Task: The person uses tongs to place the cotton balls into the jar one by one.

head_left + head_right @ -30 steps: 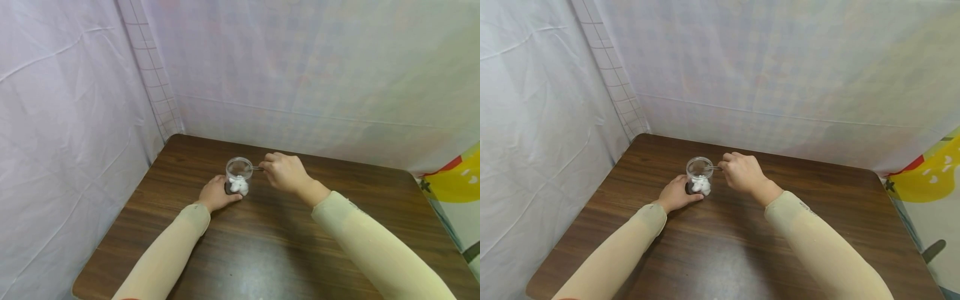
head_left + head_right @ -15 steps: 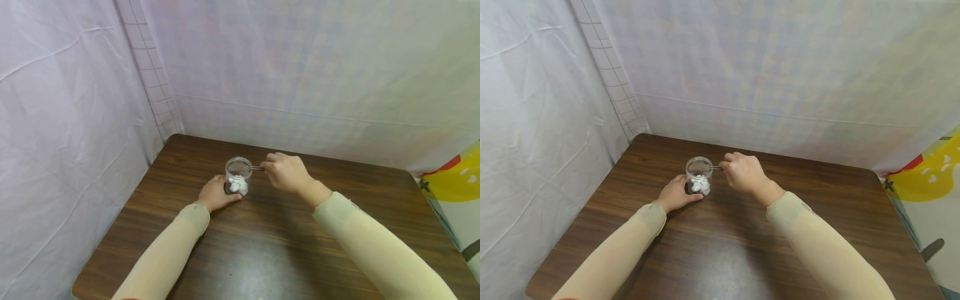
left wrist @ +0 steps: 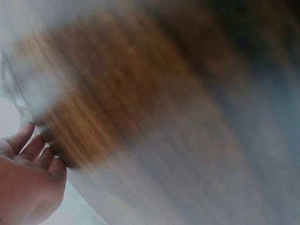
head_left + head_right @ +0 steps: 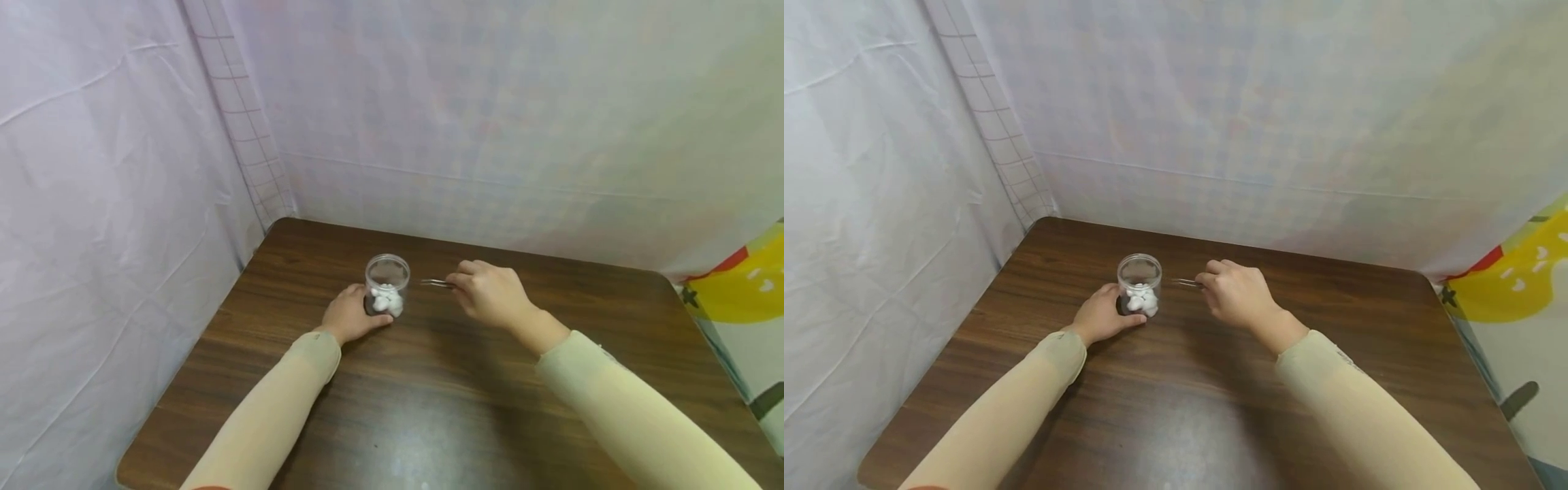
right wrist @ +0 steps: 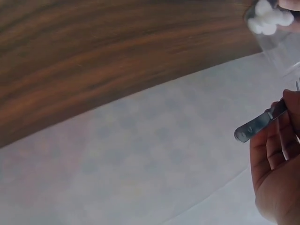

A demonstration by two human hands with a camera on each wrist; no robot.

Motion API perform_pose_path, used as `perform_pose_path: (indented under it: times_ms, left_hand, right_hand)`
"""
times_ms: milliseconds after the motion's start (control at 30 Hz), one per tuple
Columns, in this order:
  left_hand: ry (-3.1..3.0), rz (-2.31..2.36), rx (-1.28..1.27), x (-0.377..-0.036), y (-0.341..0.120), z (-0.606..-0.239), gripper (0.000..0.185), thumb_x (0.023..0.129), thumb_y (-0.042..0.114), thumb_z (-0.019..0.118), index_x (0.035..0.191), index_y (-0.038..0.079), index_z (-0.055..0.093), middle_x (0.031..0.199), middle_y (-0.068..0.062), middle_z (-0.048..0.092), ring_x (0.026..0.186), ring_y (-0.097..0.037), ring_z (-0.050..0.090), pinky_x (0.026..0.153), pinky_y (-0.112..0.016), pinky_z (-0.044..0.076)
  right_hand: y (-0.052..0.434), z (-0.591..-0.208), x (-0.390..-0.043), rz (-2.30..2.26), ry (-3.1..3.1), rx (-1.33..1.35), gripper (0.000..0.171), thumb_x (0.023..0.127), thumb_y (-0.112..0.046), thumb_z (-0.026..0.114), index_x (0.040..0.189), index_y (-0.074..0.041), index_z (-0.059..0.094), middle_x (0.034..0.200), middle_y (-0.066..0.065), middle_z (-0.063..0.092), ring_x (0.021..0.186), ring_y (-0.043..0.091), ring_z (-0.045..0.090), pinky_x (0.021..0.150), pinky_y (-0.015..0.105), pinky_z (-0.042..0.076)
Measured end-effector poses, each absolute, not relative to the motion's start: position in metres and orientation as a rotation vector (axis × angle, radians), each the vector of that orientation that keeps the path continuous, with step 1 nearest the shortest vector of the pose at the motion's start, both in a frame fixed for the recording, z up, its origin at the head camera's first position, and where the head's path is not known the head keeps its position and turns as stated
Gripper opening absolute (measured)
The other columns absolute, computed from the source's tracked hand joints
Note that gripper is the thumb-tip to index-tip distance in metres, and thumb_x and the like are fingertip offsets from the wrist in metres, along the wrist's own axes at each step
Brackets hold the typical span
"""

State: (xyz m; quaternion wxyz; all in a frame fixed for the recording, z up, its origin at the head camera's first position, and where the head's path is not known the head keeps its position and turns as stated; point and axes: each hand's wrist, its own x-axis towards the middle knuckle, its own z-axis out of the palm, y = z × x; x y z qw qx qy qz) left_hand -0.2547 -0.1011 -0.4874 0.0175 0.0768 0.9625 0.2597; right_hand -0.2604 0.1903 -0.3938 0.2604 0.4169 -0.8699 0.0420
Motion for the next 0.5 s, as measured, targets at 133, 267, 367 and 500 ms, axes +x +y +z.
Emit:
perform_pose_path:
  times_ms: [133, 267, 367, 500]
  left_hand:
    - [2.988, 0.793, 0.231, -0.255, -0.102, -0.488, 0.090, 0.080, 0.066, 0.072, 0.142, 0.005, 0.051, 0.146, -0.011, 0.048, 0.133, -0.031, 0.045, 0.108, -0.047, 0.038]
    - [2.991, 0.806, 0.228, -0.256, -0.101, -0.488, 0.089, 0.080, 0.064, 0.074, 0.141, 0.004, 0.052, 0.146, -0.012, 0.048, 0.133, -0.031, 0.045, 0.108, -0.047, 0.038]
    - [2.997, 0.798, 0.231, -0.256, -0.101, -0.488, 0.089, 0.080, 0.064, 0.074, 0.141, 0.004, 0.052, 0.145, -0.011, 0.049, 0.133, -0.031, 0.045, 0.108, -0.046, 0.037]
    - [3.006, 0.800, 0.239, -0.256, -0.099, -0.489, 0.088, 0.079, 0.064, 0.074, 0.140, 0.004, 0.053, 0.144, -0.012, 0.050, 0.132, -0.031, 0.047, 0.108, -0.046, 0.038]
  right_hand:
    - [0.202, -0.404, -0.255, 0.116, -2.429, 1.104, 0.015, 0.084, -0.015, 0.076, 0.099, -0.013, 0.078, 0.080, -0.003, 0.060, 0.061, 0.012, 0.054, 0.040, 0.025, 0.039]
    - [0.209, -0.417, -0.248, 0.121, -2.487, 1.099, 0.017, 0.083, -0.012, 0.076, 0.099, -0.012, 0.078, 0.078, -0.005, 0.056, 0.059, 0.010, 0.050, 0.039, 0.023, 0.036]
    - [0.212, -0.429, -0.242, 0.119, -2.533, 1.088, 0.017, 0.082, -0.012, 0.076, 0.099, -0.013, 0.078, 0.078, -0.005, 0.055, 0.060, 0.011, 0.052, 0.039, 0.023, 0.037]
    - [0.215, -0.443, -0.234, 0.122, -2.606, 1.068, 0.017, 0.082, -0.013, 0.076, 0.100, -0.013, 0.078, 0.078, -0.006, 0.054, 0.061, 0.010, 0.052, 0.040, 0.024, 0.039]
